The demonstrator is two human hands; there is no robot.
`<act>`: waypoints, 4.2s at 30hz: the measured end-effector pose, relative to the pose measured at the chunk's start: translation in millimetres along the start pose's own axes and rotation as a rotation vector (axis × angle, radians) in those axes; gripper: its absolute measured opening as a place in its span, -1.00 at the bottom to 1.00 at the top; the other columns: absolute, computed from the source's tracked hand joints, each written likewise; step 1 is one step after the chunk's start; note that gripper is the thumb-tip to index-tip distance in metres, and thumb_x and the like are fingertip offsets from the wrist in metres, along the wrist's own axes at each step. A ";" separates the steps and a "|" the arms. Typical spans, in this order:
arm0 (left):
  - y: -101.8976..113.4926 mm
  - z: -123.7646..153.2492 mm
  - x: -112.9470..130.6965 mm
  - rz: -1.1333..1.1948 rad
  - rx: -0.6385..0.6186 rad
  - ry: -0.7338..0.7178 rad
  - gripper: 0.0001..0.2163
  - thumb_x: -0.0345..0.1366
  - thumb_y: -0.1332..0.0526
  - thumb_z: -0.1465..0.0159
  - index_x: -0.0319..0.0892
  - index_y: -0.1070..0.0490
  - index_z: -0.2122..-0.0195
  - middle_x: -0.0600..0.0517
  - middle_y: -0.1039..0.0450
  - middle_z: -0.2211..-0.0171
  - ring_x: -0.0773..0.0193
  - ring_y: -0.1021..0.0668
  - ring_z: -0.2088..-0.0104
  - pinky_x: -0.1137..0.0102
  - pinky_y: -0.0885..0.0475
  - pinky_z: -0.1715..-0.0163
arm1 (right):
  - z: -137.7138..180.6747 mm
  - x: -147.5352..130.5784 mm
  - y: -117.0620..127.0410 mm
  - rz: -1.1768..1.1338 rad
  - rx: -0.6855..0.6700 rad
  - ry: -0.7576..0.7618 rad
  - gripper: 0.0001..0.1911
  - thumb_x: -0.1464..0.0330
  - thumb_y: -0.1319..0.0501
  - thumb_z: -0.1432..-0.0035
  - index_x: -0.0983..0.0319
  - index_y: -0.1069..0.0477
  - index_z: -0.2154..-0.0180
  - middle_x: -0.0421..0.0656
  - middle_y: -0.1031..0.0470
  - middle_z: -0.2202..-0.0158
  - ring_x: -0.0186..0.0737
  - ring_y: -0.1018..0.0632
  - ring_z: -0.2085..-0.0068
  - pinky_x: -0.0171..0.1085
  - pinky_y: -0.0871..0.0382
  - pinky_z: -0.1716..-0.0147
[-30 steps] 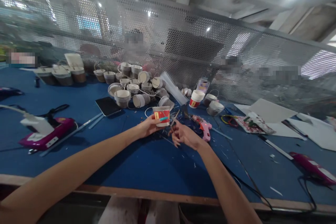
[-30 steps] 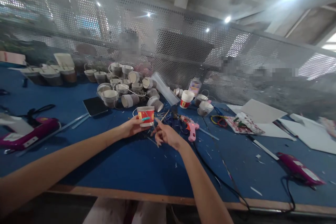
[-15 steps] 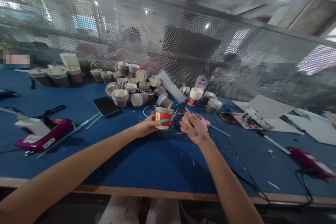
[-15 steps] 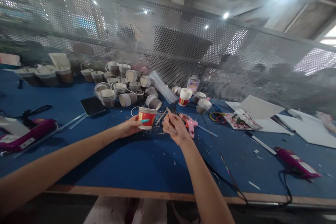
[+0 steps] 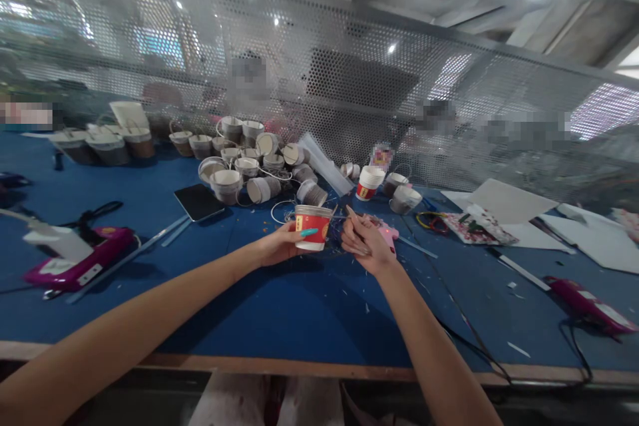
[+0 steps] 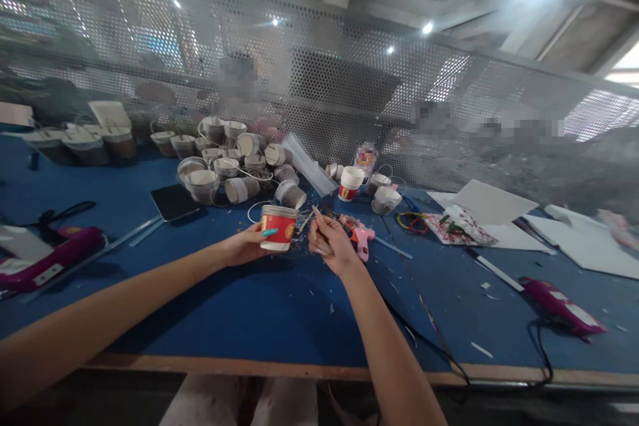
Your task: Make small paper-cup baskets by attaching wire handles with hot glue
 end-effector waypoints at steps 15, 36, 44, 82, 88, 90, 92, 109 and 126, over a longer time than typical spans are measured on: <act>-4.6 1.4 -5.3 0.068 -0.090 0.039 -0.54 -0.33 -0.40 0.05 -0.27 -0.41 0.10 -0.10 -0.54 0.20 0.13 -0.57 0.17 0.27 -0.36 0.06 | -4.7 17.6 6.8 -0.002 0.039 -0.059 -0.64 0.14 -0.32 0.05 0.25 -0.30 0.60 -0.38 -0.13 0.78 -0.56 -0.02 0.77 -0.47 0.04 0.78; -3.8 1.7 -9.5 0.088 -0.193 0.067 -0.51 -0.32 -0.33 -0.05 -0.31 -0.33 -0.01 -0.17 -0.47 0.08 0.05 -0.50 0.04 0.16 -0.25 -0.05 | -7.7 25.1 6.1 0.116 0.168 -0.092 -0.55 0.04 -0.36 0.19 0.25 -0.26 0.62 -0.39 -0.13 0.80 -0.56 -0.05 0.78 -0.44 0.14 0.78; -4.3 2.1 -6.0 0.116 -0.173 0.107 -0.49 -0.31 -0.33 -0.03 -0.29 -0.32 -0.03 -0.15 -0.48 0.07 0.03 -0.49 0.03 0.11 -0.25 -0.03 | -7.9 29.8 9.8 0.088 0.192 -0.128 -0.56 0.03 -0.31 0.14 0.22 -0.22 0.60 -0.40 -0.09 0.80 -0.52 -0.02 0.76 -0.41 0.16 0.74; 21.5 -2.3 -5.7 0.130 0.067 0.117 -0.63 -0.38 -0.24 -0.07 -0.31 -0.35 0.07 -0.12 -0.52 0.20 0.15 -0.54 0.18 0.26 -0.30 0.12 | 0.9 -6.8 9.2 -0.162 0.197 0.169 -0.76 0.41 -0.31 0.13 0.16 -0.28 0.39 -0.36 -0.05 0.61 -0.46 -0.14 0.60 -0.45 -0.01 0.65; 15.7 -0.5 -6.3 0.154 0.010 0.134 -0.63 -0.36 -0.26 -0.05 -0.33 -0.37 0.08 -0.11 -0.53 0.23 0.15 -0.54 0.20 0.27 -0.29 0.13 | -1.7 -1.7 12.1 -0.133 0.238 0.154 -0.74 0.41 -0.33 0.15 0.16 -0.27 0.40 -0.38 -0.07 0.61 -0.48 -0.16 0.61 -0.46 -0.03 0.66; 13.1 0.1 -6.7 0.154 -0.025 0.136 -0.63 -0.33 -0.26 -0.05 -0.34 -0.37 0.09 -0.13 -0.53 0.24 0.15 -0.54 0.22 0.29 -0.30 0.15 | -1.8 -1.1 12.1 -0.103 0.251 0.151 -0.74 0.39 -0.33 0.14 0.16 -0.26 0.40 -0.38 -0.07 0.61 -0.48 -0.15 0.62 -0.46 -0.03 0.67; 10.7 0.6 -7.0 0.153 -0.048 0.142 -0.62 -0.31 -0.26 -0.05 -0.36 -0.38 0.10 -0.15 -0.53 0.23 0.16 -0.54 0.22 0.31 -0.30 0.16 | -1.8 -0.5 12.4 -0.089 0.266 0.148 -0.73 0.39 -0.33 0.16 0.16 -0.27 0.40 -0.38 -0.10 0.60 -0.48 -0.16 0.63 -0.46 -0.04 0.68; -9.0 4.4 -6.9 0.255 -0.219 0.204 -0.51 -0.34 -0.24 -0.05 -0.43 -0.30 -0.02 -0.20 -0.48 0.10 0.09 -0.50 0.07 0.25 -0.27 0.03 | -11.6 14.3 8.8 -0.015 0.220 0.156 -0.61 0.29 -0.40 0.20 0.16 -0.23 0.37 -0.46 -0.13 0.66 -0.55 -0.11 0.72 -0.45 0.08 0.73; 19.7 0.7 -3.5 0.213 -0.055 0.105 -0.61 -0.35 -0.30 -0.01 -0.32 -0.39 0.10 -0.10 -0.54 0.21 0.20 -0.55 0.22 0.33 -0.35 0.17 | -8.3 25.1 31.2 0.243 0.430 -0.026 -0.61 -0.02 -0.19 0.06 0.17 -0.28 0.44 -0.20 -0.39 0.47 -0.22 -0.43 0.43 -0.21 -0.34 0.47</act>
Point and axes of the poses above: each hand's wrist, its own z-axis away from the middle knuckle, its own y-axis out of the back of the hand, x = y × z, the point moved 6 cm from there along -z, towards the middle knuckle
